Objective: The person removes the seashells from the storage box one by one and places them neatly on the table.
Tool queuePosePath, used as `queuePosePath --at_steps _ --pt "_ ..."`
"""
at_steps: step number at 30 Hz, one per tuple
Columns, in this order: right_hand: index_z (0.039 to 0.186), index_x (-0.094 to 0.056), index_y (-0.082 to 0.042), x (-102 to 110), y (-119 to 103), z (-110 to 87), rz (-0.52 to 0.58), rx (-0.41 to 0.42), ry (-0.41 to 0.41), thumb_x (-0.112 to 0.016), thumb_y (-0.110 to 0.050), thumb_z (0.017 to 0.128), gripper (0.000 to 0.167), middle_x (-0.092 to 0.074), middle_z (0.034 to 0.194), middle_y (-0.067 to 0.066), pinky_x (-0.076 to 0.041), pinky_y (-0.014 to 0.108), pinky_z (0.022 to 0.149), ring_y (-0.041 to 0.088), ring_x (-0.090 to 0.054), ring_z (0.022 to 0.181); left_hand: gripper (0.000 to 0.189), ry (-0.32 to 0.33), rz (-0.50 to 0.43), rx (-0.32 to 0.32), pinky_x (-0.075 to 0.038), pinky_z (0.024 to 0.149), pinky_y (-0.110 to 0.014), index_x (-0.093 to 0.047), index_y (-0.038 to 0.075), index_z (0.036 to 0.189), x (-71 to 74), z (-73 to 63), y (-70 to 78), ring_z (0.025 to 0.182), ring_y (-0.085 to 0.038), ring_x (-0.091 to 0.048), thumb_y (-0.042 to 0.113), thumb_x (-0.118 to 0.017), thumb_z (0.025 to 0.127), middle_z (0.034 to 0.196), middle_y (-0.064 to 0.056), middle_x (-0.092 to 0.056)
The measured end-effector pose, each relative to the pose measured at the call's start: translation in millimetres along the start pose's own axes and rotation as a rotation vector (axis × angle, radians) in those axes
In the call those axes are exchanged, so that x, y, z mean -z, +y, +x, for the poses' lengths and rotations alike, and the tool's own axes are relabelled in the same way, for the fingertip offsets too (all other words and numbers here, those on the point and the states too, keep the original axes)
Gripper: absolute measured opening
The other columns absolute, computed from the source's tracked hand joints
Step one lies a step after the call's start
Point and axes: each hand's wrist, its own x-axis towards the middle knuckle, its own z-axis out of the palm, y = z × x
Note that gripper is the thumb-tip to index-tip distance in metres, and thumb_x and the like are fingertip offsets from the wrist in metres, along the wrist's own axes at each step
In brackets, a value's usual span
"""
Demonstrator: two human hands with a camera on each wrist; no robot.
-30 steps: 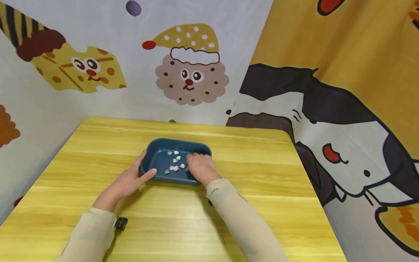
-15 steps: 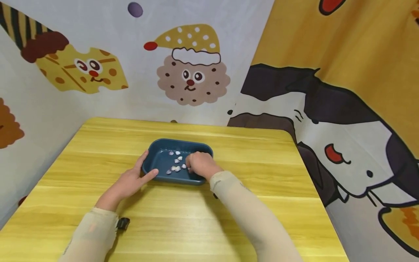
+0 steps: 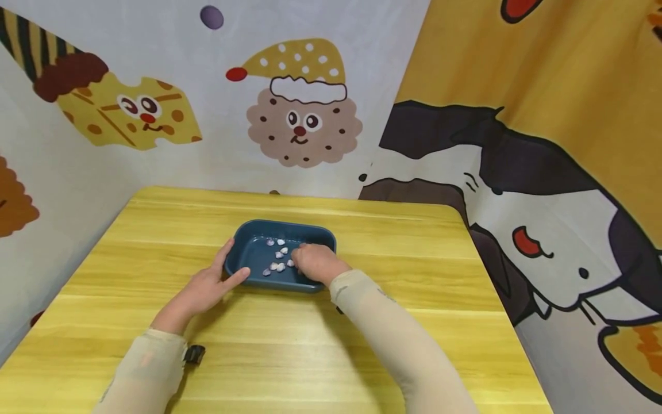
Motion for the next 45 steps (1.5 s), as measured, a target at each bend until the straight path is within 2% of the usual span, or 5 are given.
queuePosePath --at_steps 9,15,30,34,45 --pt "0.062 -0.041 -0.016 -0.8 -0.1 6.0 0.114 -0.022 0.068 -0.082 -0.010 0.094 0.052 -0.028 0.064 -0.006 -0.027 0.026 0.061 0.012 -0.030 0.061 0.102 -0.004 0.003 -0.002 -0.004 0.117 -0.090 0.013 0.028 0.173 1.7 -1.4 0.9 0.148 -0.065 -0.040 0.078 -0.042 0.103 0.169 -0.034 -0.031" --pt "0.078 -0.075 -0.013 -1.0 -2.8 8.1 0.050 -0.061 0.036 -0.084 -0.018 0.093 0.019 -0.059 0.070 -0.006 -0.037 0.025 0.064 0.010 -0.044 0.066 0.102 0.004 0.007 0.003 -0.005 0.117 -0.090 0.011 0.026 0.173 0.4 -1.4 -1.0 0.146 -0.065 -0.042 0.077 -0.042 0.103 0.168 -0.035 -0.032" --pt "0.102 -0.078 -0.010 -6.2 -25.5 3.6 -0.252 -0.170 0.036 -0.065 -0.014 0.106 0.014 -0.081 0.103 0.008 -0.065 0.039 0.088 0.023 -0.077 0.093 0.102 0.002 0.018 -0.015 -0.008 0.116 -0.090 0.013 0.028 0.173 -3.1 0.8 2.3 0.144 -0.065 -0.045 0.080 -0.040 0.102 0.166 -0.036 -0.035" --pt "0.101 -0.078 -0.012 -9.2 -22.6 1.7 -0.261 -0.174 0.103 -0.062 -0.006 0.106 0.017 -0.081 0.103 0.006 -0.065 0.037 0.087 0.021 -0.077 0.094 0.102 0.014 0.012 -0.018 -0.007 0.116 -0.091 0.012 0.027 0.173 -3.5 1.4 2.7 0.145 -0.064 -0.045 0.078 -0.041 0.103 0.166 -0.036 -0.035" --pt "0.125 -0.077 -0.008 17.7 23.1 -13.5 0.238 -0.251 0.601 -0.060 -0.021 0.111 0.025 -0.079 0.120 0.011 -0.063 0.047 0.093 0.029 -0.076 0.108 0.101 0.016 0.011 -0.007 -0.004 0.115 -0.091 0.012 0.026 0.173 -4.8 -2.7 4.2 0.146 -0.063 -0.044 0.077 -0.041 0.104 0.167 -0.034 -0.034"
